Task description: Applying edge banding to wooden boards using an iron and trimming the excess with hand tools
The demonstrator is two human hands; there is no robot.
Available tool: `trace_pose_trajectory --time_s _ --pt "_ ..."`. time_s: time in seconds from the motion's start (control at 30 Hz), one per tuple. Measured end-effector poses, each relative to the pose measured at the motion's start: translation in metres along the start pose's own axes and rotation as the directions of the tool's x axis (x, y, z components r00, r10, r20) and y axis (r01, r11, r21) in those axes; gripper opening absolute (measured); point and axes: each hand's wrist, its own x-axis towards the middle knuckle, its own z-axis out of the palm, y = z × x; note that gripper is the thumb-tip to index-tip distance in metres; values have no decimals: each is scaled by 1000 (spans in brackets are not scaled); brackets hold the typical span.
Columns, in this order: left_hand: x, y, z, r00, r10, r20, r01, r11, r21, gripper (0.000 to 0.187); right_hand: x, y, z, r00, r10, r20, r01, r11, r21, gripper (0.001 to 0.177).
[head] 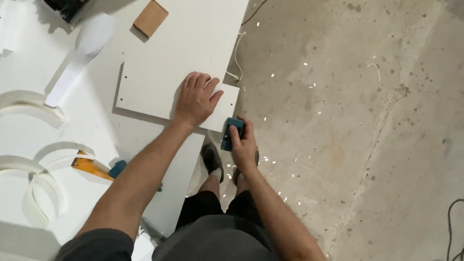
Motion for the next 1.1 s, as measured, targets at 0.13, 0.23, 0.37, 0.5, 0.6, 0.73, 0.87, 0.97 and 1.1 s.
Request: trace_pose_trajectory --time_s 0.13,0.23,0.37,0.5,0.6,0.73,0.87,0.97,1.1 --pt "6 3 -10 1000 9 4 -9 1000 -10 37 21 -9 3 1000 -7 -3 7 1000 11 43" --pt "9 1 -7 1000 24 -12 -24 1000 -18 37 66 -7 7 998 -43 -34 45 997 56 41" --pt "7 1 -6 1000 9 1 -9 1000 -19 41 130 -8 8 990 -128 -62 132 989 72 35" --pt "4 1 -3 1000 5 3 -5 1000 7 41 189 -41 -1 980 -174 -96 181 981 75 29" --pt "4 0 0 1000 -1 -12 1 1000 8 41 230 -3 -34 938 123 -325 -62 980 190 37" --pt "8 3 -5 1000 17 -22 -16 998 56 41 210 85 -66 794 510 -330 -459 860 224 50" --pt "6 9 -20 998 38 -45 -40 998 -40 52 120 117 -80 774 592 -225 -546 804 236 38" --pt "-5 26 -51 943 200 264 -182 979 -91 103 44 94 -87 771 608 -191 -612 790 44 51" --pt "-35 40 -44 808 133 574 -155 988 -11 127 -15 84 -102 750 650 -126 -658 751 -44 61"
